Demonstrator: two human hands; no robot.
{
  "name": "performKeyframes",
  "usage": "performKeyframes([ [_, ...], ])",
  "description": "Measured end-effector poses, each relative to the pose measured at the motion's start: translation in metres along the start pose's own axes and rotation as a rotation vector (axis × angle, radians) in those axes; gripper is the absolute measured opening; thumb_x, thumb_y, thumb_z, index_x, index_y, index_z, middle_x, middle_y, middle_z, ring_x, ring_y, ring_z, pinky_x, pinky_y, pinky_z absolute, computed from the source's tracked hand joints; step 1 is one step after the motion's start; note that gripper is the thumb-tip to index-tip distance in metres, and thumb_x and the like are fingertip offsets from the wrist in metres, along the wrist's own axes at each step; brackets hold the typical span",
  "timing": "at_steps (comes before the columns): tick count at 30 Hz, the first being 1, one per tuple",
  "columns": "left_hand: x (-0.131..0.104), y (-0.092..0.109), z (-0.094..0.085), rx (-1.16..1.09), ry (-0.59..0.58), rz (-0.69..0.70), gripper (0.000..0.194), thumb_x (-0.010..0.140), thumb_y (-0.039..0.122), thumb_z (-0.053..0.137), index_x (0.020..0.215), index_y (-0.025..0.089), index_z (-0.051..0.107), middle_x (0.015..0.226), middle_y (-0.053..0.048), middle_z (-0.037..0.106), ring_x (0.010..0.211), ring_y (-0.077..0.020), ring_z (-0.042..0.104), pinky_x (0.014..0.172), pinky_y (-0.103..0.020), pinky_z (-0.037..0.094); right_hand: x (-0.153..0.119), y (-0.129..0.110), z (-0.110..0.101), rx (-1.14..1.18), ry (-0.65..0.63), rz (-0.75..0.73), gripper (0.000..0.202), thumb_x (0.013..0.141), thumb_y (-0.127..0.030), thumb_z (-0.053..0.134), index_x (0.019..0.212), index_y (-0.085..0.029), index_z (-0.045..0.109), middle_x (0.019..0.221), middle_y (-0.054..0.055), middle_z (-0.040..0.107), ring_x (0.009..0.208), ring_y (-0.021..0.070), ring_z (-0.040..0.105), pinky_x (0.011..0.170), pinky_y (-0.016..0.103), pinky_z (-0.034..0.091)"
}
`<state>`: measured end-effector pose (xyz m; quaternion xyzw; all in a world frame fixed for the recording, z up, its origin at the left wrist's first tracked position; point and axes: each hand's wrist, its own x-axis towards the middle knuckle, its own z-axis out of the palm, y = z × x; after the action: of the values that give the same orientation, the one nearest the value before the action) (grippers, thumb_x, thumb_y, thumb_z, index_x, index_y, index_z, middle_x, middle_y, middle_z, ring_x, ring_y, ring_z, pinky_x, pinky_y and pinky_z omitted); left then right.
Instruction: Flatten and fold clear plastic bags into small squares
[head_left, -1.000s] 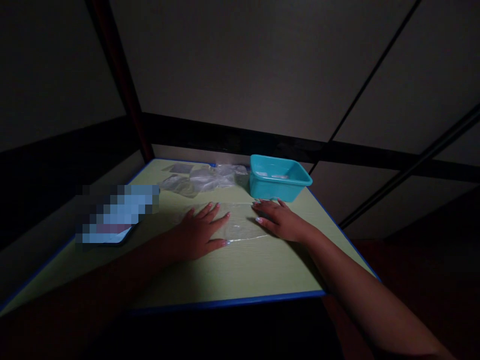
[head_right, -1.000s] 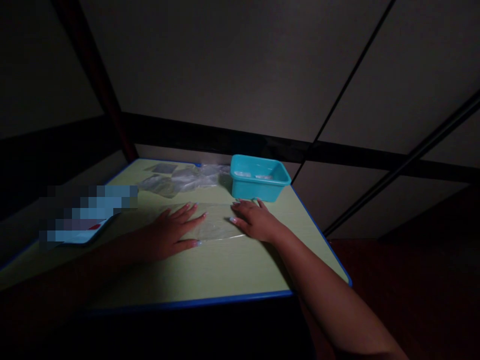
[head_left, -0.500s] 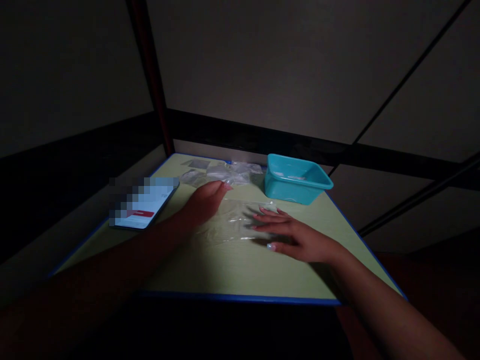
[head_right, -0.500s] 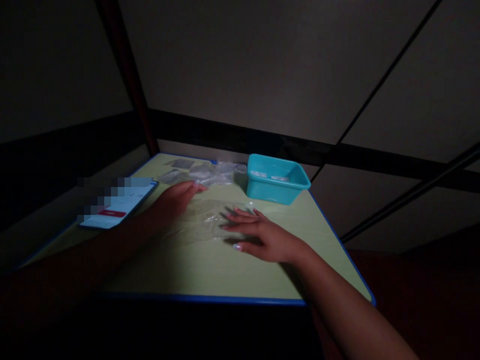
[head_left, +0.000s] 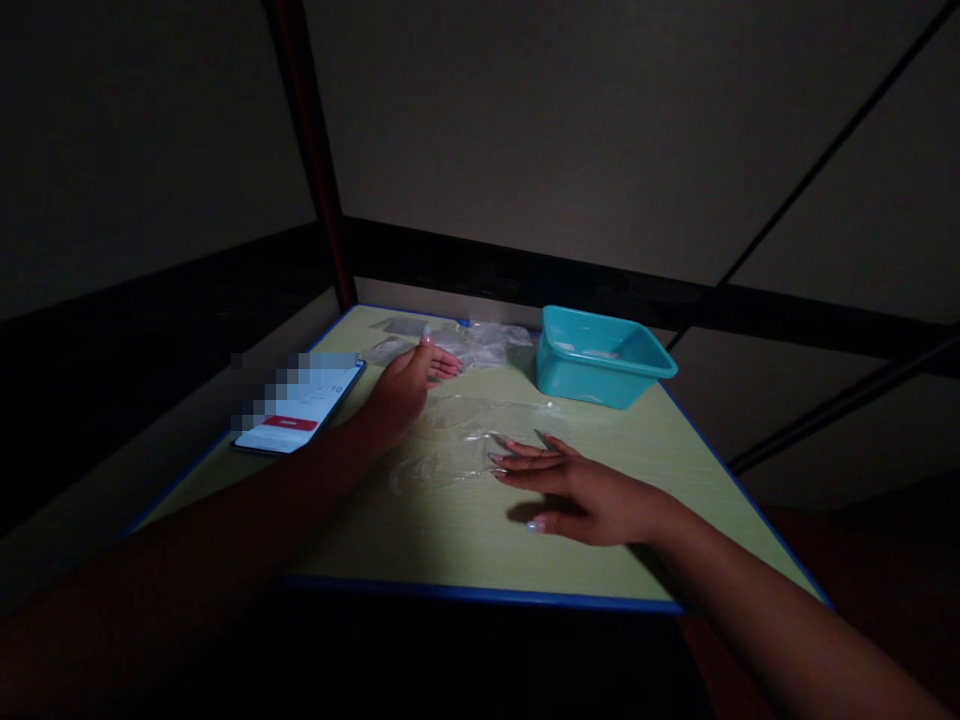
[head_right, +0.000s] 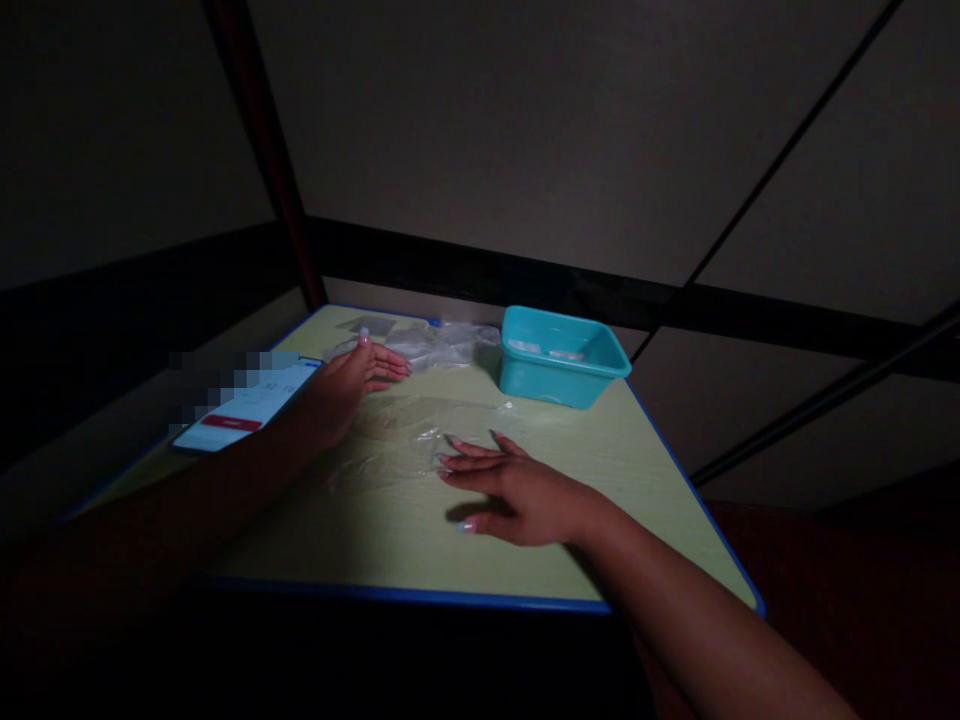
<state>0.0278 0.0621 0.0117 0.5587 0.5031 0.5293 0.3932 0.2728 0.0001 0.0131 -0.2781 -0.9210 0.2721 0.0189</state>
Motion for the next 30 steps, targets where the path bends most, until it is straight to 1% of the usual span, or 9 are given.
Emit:
performKeyframes([
  [4,0.001,0.0,-0.003,0.086,-0.026,0.064,0.048,0.091,0.049,0.028,0.08,0.015,0.061,0.088,-0.009,0.068,0.082,-0.0189,0.063,0.079,-0.034,0.049,0.0,-0.002,0.0,-0.023,-0.012,0.01,0.059,0.088,-0.038,0.055,0.143,-0.029,0.034,0.149,0.009,0.033,0.141,0.024,0.017,0.11,0.058,0.001],
  [7,-0.004,-0.002,-0.003,0.31,-0.103,0.248,0.04,0.09,0.042,0.031,0.082,0.017,0.061,0.089,-0.007,0.066,0.089,-0.0198,0.061,0.086,-0.036,0.047,0.0,-0.003,0.0,-0.057,-0.027,0.015,0.059,0.089,-0.038,0.053,0.144,-0.027,0.033,0.15,0.009,0.03,0.142,0.0233,0.015,0.111,0.058,0.002],
  [10,-0.018,-0.005,0.001,0.527,-0.267,0.501,0.032,0.086,0.04,0.043,0.097,0.017,0.062,0.106,-0.01,0.062,0.103,-0.0218,0.056,0.095,-0.037,0.043,-0.001,-0.004,0.001,-0.07,-0.028,-0.002,0.059,0.09,-0.037,0.052,0.145,-0.025,0.03,0.15,0.01,0.029,0.141,0.0232,0.017,0.111,0.058,0.002],
  [12,-0.03,-0.008,0.005,0.624,-0.423,0.582,0.045,0.082,0.041,0.053,0.118,0.015,0.057,0.126,-0.014,0.054,0.117,-0.0246,0.051,0.101,-0.038,0.039,-0.001,-0.004,0.001,-0.066,-0.023,-0.017,0.057,0.091,-0.036,0.051,0.144,-0.026,0.033,0.149,0.011,0.03,0.141,0.0236,0.019,0.111,0.058,0.002],
  [14,-0.04,-0.011,0.01,0.738,-0.541,0.593,0.059,0.08,0.047,0.056,0.129,0.014,0.051,0.142,-0.016,0.043,0.128,-0.0285,0.042,0.107,-0.043,0.032,-0.001,-0.004,0.0,-0.052,-0.016,-0.032,0.054,0.091,-0.035,0.051,0.142,-0.026,0.037,0.148,0.01,0.034,0.141,0.0235,0.019,0.111,0.058,0.001],
  [16,-0.048,-0.012,0.013,0.819,-0.659,0.566,0.066,0.081,0.048,0.055,0.136,0.015,0.043,0.148,-0.016,0.035,0.135,-0.0292,0.034,0.111,-0.046,0.025,-0.002,-0.003,-0.001,-0.024,0.002,-0.041,0.052,0.091,-0.034,0.051,0.141,-0.027,0.039,0.147,0.01,0.037,0.14,0.0232,0.022,0.111,0.057,0.001],
  [20,-0.053,-0.013,0.015,0.91,-0.802,0.505,0.069,0.083,0.043,0.052,0.142,0.012,0.034,0.15,-0.015,0.03,0.139,-0.0266,0.026,0.112,-0.048,0.021,-0.002,0.002,-0.001,0.046,0.039,-0.049,0.049,0.091,-0.031,0.052,0.139,-0.028,0.043,0.144,0.009,0.042,0.137,0.0221,0.03,0.112,0.056,0.0],
  [27,-0.049,-0.019,0.016,0.993,-0.785,0.521,0.052,0.087,0.023,0.043,0.138,0.013,0.041,0.146,-0.013,0.038,0.137,-0.0217,0.032,0.112,-0.047,0.024,-0.003,0.011,0.001,0.178,0.118,-0.078,0.04,0.093,-0.027,0.05,0.133,-0.026,0.051,0.138,0.009,0.05,0.131,0.019,0.041,0.113,0.05,0.005],
  [30,-0.046,-0.02,0.016,0.979,-0.788,0.526,0.049,0.087,0.017,0.039,0.136,0.015,0.046,0.143,-0.011,0.042,0.134,-0.021,0.037,0.111,-0.047,0.027,-0.002,0.014,-0.001,0.206,0.228,-0.115,0.034,0.092,-0.028,0.051,0.125,-0.021,0.058,0.126,0.011,0.061,0.12,0.0192,0.053,0.111,0.045,0.019],
])
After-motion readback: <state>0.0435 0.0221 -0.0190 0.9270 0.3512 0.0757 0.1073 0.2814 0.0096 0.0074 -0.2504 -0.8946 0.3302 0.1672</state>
